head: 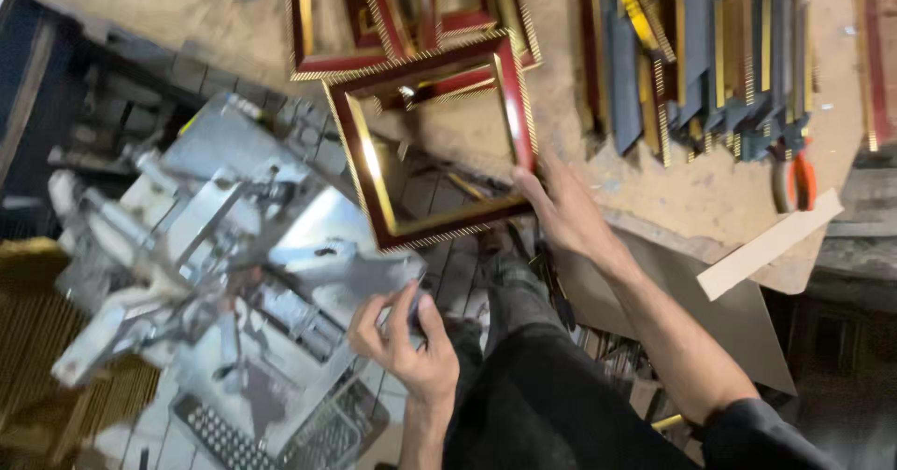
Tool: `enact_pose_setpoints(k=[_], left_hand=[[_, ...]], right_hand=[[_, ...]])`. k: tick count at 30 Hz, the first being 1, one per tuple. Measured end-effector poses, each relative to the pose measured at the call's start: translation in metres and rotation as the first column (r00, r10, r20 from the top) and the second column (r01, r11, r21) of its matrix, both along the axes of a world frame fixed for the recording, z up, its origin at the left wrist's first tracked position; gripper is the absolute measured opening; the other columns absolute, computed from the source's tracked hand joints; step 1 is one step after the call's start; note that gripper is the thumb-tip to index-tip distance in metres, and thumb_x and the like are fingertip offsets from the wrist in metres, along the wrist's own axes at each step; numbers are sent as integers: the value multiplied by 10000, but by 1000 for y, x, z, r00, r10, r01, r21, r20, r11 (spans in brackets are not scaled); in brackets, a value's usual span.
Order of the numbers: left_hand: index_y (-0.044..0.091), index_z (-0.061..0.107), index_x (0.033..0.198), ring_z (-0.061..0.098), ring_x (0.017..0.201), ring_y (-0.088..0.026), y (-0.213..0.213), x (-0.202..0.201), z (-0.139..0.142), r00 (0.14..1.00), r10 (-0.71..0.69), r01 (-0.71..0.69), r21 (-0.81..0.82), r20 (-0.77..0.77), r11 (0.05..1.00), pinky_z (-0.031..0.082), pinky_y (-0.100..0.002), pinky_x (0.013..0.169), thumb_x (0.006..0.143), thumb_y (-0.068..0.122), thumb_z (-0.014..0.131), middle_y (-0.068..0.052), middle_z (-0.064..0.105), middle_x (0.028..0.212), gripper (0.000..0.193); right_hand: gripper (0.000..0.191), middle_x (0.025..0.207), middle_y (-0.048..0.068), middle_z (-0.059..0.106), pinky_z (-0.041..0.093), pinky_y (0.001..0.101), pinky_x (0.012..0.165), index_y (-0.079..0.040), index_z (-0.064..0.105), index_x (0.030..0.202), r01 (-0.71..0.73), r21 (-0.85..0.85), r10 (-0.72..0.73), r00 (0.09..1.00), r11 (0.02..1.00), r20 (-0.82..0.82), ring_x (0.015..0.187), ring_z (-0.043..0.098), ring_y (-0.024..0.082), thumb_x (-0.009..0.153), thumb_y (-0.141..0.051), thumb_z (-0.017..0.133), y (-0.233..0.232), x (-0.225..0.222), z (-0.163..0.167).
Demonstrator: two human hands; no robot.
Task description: The person assembles picture frames by placing four mitered frame pieces into a corner-joining machine, operating the handle to join the corners, and stacking the finished frames on the table. The person repeats this process for multiple frames.
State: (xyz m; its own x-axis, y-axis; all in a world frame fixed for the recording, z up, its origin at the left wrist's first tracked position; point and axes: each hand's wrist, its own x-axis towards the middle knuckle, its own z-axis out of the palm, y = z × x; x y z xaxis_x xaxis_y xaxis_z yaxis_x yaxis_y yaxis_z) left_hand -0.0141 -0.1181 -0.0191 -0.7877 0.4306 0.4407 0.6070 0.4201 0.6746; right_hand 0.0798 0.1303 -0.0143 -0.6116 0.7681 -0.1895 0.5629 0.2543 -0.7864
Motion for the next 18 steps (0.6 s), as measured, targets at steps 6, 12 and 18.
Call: enact_pose_setpoints(k=[6, 12, 18], left_hand=[[86, 668, 1399, 557, 1215, -251, 233, -45, -11, 636, -731, 608, -422, -249, 673, 443, -439, 939, 971, 99, 739, -38, 617, 1310, 434], [194, 541, 1448, 429, 1431, -257, 401, -73, -70, 303, -905, 587, -689, -299, 424, 461, -456, 1057, 905, 141, 695, 7, 475, 1542, 567], [132, 623, 1148, 619, 1313, -277, 407, -90, -87, 147, -795, 821, -376, -589, 430, 484, -418, 1069, 1061, 130, 670, -22, 693, 1309, 99]], right_hand=[[455, 1013, 255, 685, 518, 476, 790, 76, 647, 1258, -90, 849, -63, 988, 521, 143, 904, 659, 432, 982, -280, 711, 195, -2, 14], [110, 972, 194, 694, 534, 449, 808, 31, 655, 1169, 41, 723, -126, 990, 690, 64, 889, 678, 352, 1116, -51, 606, 239, 30, -15], [188, 866, -2, 569, 405, 235, 463, -9, 532, 1351, 521, 140, -436, 810, 842, -393, 569, 523, 50, 1224, -130, 465, 224, 82, -7]])
